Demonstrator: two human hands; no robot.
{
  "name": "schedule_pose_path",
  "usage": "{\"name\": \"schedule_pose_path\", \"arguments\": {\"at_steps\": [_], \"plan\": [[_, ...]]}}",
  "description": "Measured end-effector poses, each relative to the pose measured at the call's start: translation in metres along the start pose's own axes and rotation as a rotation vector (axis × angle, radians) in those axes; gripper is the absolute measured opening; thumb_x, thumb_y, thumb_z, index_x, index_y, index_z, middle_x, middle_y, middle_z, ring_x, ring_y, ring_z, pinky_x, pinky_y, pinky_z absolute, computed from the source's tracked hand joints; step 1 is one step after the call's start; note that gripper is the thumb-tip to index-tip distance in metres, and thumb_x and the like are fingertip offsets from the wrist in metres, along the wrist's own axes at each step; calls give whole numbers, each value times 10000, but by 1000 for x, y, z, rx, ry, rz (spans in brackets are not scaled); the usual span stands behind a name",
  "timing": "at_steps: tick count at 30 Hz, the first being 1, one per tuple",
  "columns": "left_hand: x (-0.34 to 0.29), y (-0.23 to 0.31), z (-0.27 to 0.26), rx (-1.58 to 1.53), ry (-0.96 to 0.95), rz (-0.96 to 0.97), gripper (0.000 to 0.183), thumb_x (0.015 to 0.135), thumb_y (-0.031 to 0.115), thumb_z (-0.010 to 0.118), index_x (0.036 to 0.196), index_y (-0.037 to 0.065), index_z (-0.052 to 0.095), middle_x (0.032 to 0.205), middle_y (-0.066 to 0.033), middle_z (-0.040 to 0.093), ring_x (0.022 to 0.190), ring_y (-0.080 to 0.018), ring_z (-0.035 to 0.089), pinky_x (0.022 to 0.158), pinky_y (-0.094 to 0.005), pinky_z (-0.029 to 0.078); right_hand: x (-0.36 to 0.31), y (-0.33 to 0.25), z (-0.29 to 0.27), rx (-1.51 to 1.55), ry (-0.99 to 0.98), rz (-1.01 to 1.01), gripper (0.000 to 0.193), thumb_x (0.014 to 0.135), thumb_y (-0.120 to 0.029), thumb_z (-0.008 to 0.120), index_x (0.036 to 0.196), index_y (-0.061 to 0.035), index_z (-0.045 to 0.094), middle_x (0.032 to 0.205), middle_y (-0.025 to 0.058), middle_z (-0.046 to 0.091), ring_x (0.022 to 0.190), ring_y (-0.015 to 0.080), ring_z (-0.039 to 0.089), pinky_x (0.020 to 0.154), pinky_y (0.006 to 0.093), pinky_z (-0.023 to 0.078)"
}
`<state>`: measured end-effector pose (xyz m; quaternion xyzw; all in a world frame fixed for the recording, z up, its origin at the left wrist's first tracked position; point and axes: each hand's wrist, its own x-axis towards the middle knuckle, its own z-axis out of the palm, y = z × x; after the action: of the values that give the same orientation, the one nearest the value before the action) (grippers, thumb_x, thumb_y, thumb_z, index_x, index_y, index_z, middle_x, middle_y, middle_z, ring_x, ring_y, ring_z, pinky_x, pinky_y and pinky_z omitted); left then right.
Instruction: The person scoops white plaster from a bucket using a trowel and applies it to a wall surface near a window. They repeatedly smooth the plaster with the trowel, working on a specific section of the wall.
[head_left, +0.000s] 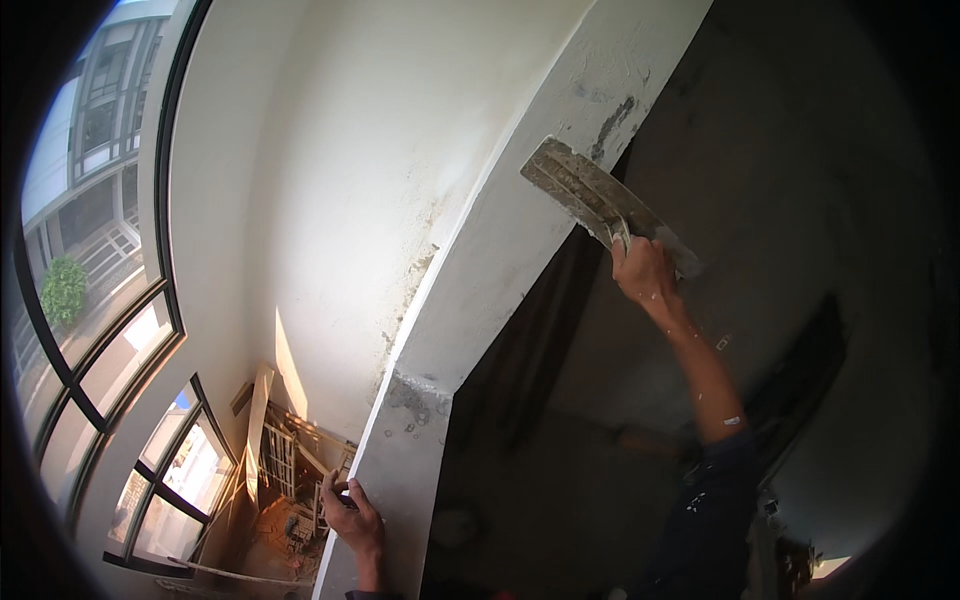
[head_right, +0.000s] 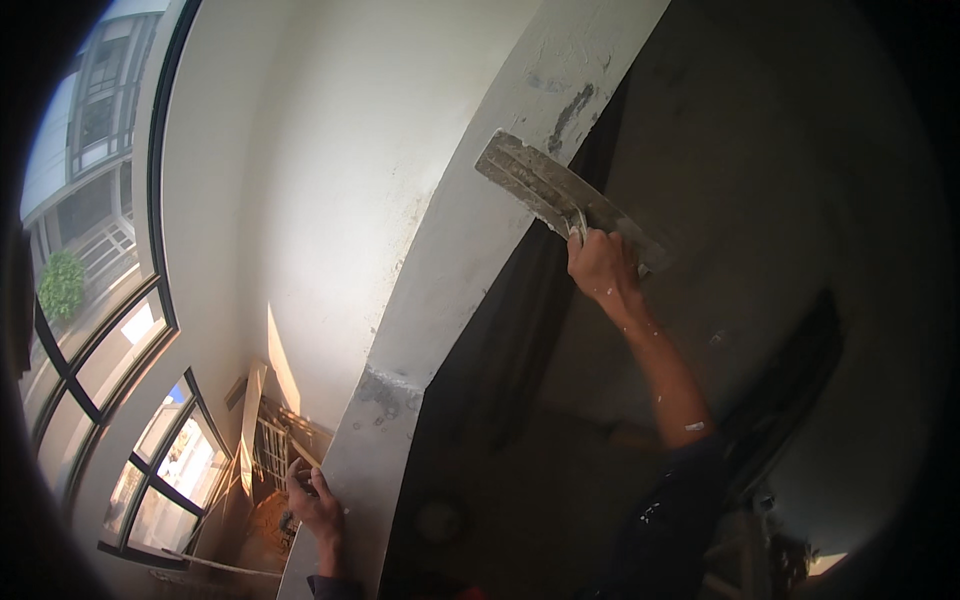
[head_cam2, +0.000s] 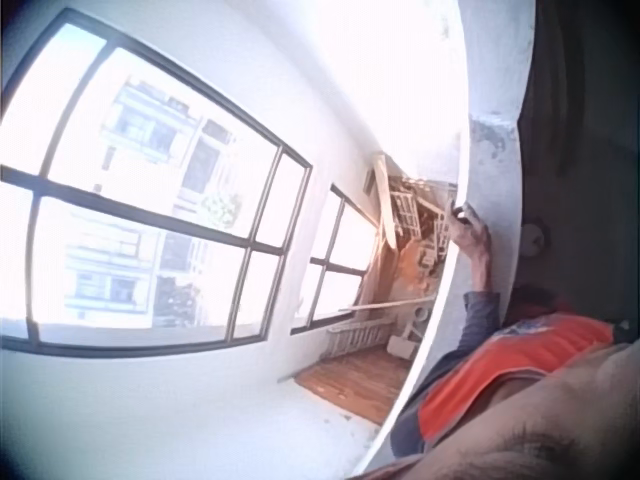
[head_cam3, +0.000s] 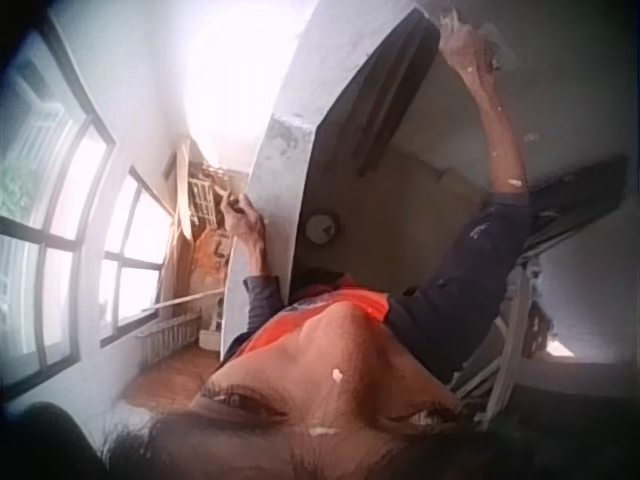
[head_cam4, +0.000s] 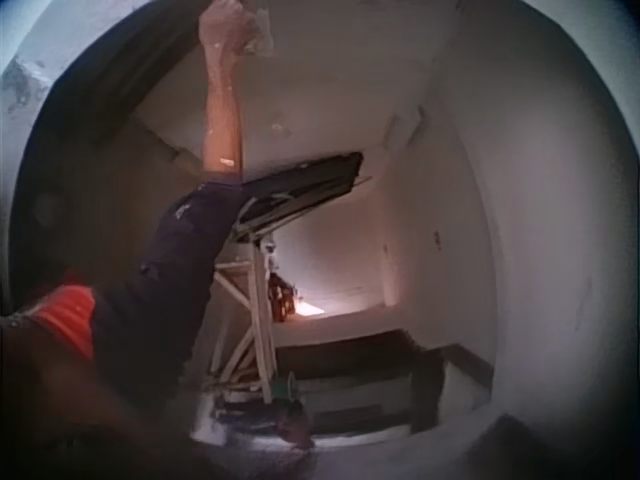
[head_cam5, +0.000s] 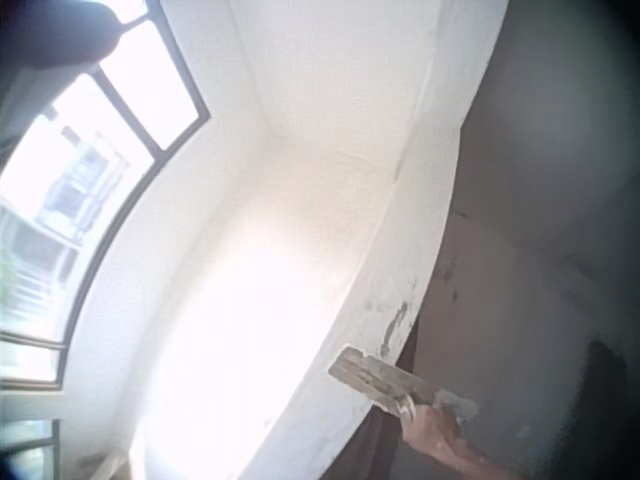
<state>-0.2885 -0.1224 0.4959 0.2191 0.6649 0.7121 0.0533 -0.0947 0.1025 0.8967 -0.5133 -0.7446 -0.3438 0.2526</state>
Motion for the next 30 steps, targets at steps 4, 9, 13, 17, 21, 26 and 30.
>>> {"name": "schedule_pose_path", "arguments": {"at_steps": [4,9,13,17,21,26,30], "plan": [[-2,-10,-2,13,-16,-1,276,852,69,571,1112,-14,527,750,-91,544,553,-164,491,512,-295,403,25,1,-28,34,7,6,412,889,-323,467,822,40,651,787,291,617,798,458,602,734,520,466],[0,-5,-9,49,10,36,284,849,67,570,1115,-21,527,733,-83,534,539,-164,479,507,-301,393,122,12,-111,-69,276,124,470,912,-367,400,907,30,653,915,261,632,896,457,591,783,504,464],[1,-4,-8,58,-2,7,277,846,62,566,1106,-23,527,730,-97,543,564,-177,503,531,-303,410,168,7,-151,-127,360,243,457,906,-344,395,971,30,649,1010,267,618,994,436,574,848,481,457],[1,-3,-11,72,-29,-3,266,847,66,552,1098,-19,522,742,-116,569,616,-205,547,576,-315,438,204,18,-145,-20,405,292,458,879,-334,411,989,49,637,1022,285,607,1019,444,559,867,480,450],[0,0,-9,78,-38,-13,272,844,76,557,1094,-21,520,740,-115,574,624,-206,553,580,-312,441,197,3,-134,32,388,253,457,849,-326,437,976,68,631,1011,298,604,1015,456,557,859,471,455],[3,-7,-16,91,-6,19,276,844,74,559,1099,-24,518,734,-109,569,624,-196,544,582,-312,437,191,4,-108,70,324,249,438,846,-309,463,931,86,632,979,308,606,962,462,576,825,464,468],[1,2,-15,64,-18,-47,271,847,69,556,1098,-26,518,731,-103,560,632,-187,536,590,-314,432,172,12,-92,43,282,215,432,857,-307,491,904,99,630,928,316,610,923,456,589,803,469,471]]}}
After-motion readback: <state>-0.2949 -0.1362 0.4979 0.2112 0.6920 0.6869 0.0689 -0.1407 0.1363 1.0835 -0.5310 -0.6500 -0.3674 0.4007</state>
